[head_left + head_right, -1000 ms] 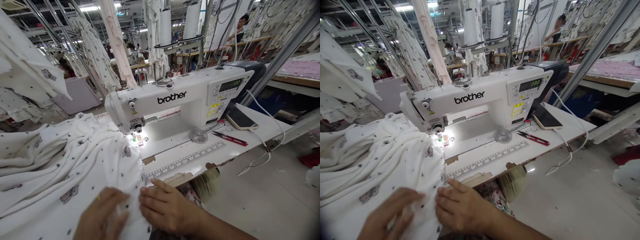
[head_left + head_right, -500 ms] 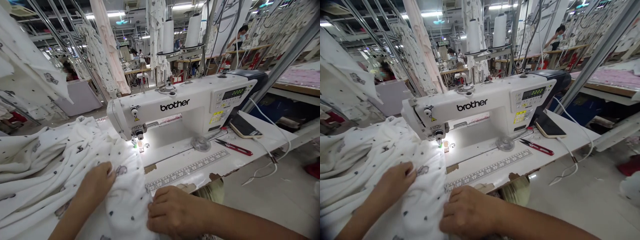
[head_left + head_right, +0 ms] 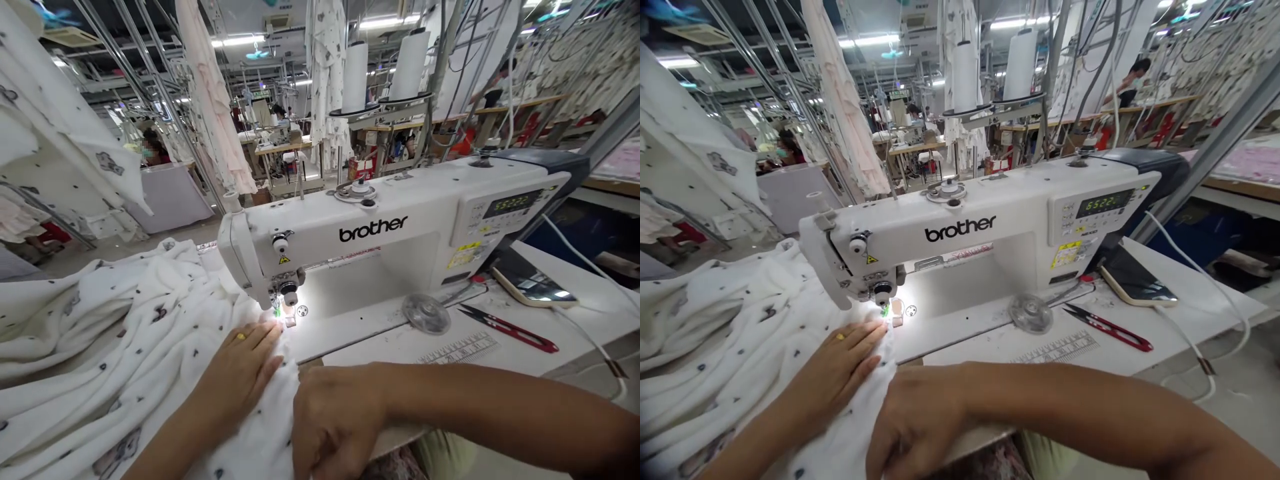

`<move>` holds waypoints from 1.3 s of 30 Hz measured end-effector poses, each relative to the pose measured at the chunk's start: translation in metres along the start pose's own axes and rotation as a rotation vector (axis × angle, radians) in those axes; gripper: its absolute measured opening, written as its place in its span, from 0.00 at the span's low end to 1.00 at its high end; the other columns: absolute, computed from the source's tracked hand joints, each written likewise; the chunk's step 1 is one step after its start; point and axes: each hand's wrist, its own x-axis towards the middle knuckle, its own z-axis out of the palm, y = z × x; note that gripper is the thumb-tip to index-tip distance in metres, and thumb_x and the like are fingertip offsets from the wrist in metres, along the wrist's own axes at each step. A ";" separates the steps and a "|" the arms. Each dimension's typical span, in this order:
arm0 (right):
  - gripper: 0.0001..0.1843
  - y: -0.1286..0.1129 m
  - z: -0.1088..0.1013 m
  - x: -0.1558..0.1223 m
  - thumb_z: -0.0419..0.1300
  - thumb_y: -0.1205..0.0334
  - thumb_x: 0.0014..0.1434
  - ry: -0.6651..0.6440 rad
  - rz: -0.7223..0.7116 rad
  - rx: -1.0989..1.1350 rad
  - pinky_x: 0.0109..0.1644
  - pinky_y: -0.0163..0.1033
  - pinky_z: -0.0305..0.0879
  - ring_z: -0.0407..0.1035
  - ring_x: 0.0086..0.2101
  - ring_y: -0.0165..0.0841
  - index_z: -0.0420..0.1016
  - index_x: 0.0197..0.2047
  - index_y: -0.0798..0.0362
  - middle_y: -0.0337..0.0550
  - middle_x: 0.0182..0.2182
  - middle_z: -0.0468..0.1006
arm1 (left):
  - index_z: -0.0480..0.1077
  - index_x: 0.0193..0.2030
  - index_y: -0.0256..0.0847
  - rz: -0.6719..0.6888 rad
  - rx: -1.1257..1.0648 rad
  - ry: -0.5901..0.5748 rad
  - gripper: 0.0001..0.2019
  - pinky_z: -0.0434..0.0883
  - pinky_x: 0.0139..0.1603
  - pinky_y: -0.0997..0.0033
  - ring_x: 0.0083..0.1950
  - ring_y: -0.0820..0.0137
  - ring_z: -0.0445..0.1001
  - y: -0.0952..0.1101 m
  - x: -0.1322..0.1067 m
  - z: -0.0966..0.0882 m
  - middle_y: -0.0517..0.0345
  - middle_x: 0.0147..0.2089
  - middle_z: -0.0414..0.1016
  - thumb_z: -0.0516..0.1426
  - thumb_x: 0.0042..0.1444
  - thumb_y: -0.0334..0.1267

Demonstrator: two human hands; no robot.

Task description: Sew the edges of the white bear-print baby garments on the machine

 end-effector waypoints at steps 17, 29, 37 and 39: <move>0.04 0.012 0.000 -0.010 0.63 0.67 0.58 0.156 0.051 -0.200 0.44 0.29 0.62 0.74 0.35 0.26 0.77 0.38 0.53 0.34 0.32 0.81 | 0.68 0.45 0.42 -0.130 -0.112 -0.043 0.11 0.71 0.49 0.56 0.48 0.60 0.73 -0.030 0.022 0.011 0.52 0.45 0.75 0.46 0.67 0.39; 0.08 0.005 -0.006 -0.008 0.58 0.67 0.61 0.201 -0.195 -0.635 0.42 0.37 0.63 0.67 0.31 0.29 0.76 0.31 0.53 0.35 0.27 0.75 | 0.65 0.48 0.44 -0.432 -0.002 -0.036 0.13 0.71 0.39 0.60 0.41 0.60 0.77 0.000 -0.013 0.002 0.52 0.48 0.76 0.47 0.66 0.47; 0.08 0.009 0.000 -0.013 0.59 0.66 0.60 0.196 -0.101 -0.461 0.47 0.36 0.62 0.69 0.35 0.29 0.76 0.43 0.55 0.35 0.36 0.79 | 0.66 0.48 0.45 -0.354 0.050 -0.001 0.10 0.71 0.36 0.63 0.40 0.62 0.77 -0.010 -0.019 -0.001 0.56 0.46 0.77 0.46 0.67 0.36; 0.06 0.012 0.002 -0.013 0.62 0.65 0.59 0.124 -0.053 -0.390 0.45 0.35 0.61 0.70 0.34 0.28 0.76 0.41 0.54 0.33 0.33 0.79 | 0.66 0.53 0.44 -0.177 0.095 0.059 0.15 0.71 0.44 0.59 0.45 0.60 0.75 -0.010 -0.017 0.001 0.53 0.47 0.76 0.45 0.64 0.30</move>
